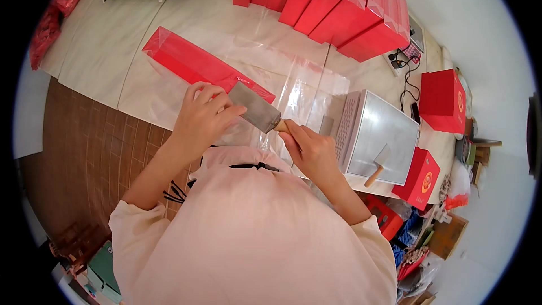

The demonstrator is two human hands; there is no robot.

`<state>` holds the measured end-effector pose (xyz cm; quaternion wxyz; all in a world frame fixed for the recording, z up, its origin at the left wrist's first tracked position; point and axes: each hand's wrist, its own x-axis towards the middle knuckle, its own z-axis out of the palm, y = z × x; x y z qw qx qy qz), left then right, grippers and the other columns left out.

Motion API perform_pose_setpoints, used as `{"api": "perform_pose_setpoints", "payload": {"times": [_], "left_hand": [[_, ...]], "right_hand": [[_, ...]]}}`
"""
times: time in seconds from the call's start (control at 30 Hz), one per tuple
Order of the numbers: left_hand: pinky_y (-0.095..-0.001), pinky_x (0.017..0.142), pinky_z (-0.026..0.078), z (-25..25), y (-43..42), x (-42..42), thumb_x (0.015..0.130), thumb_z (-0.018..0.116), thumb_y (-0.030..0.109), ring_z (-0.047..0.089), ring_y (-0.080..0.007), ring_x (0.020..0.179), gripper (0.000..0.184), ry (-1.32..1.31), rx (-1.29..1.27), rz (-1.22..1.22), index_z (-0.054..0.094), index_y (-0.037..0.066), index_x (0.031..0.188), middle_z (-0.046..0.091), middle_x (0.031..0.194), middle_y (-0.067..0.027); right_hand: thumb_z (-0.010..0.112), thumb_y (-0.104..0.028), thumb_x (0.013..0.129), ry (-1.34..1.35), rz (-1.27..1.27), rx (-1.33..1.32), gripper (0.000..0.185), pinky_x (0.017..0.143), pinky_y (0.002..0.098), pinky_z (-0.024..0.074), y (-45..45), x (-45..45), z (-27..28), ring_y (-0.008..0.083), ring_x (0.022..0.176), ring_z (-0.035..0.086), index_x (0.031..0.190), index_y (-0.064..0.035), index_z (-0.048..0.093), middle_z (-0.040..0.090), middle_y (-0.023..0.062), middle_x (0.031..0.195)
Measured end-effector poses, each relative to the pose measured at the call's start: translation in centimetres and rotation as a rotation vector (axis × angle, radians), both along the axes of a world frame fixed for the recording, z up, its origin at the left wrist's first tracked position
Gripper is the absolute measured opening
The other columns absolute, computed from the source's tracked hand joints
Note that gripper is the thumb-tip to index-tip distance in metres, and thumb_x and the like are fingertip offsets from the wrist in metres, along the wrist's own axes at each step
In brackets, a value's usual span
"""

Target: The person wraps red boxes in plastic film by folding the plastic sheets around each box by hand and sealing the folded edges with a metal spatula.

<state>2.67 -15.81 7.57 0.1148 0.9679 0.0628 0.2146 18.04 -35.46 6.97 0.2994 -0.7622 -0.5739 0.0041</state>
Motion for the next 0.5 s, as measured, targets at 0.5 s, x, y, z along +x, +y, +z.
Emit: {"api": "perform_pose_setpoints", "payload": {"times": [0.5], "left_hand": [[-0.0378, 0.091, 0.036, 1.5, 5.5, 4.7, 0.065, 0.078, 0.015, 0.052, -0.0207, 0.099, 0.015, 0.225, -0.389, -0.276, 0.065, 0.010, 0.070, 0.055, 0.089, 0.0005]], "right_hand": [[0.066, -0.020, 0.088, -0.027, 0.081, -0.076, 0.024, 0.039, 0.0336, 0.0387, 0.0, 0.4, 0.5, 0.0204, 0.045, 0.051, 0.106, -0.0053, 0.061, 0.051, 0.0037, 0.058]]}}
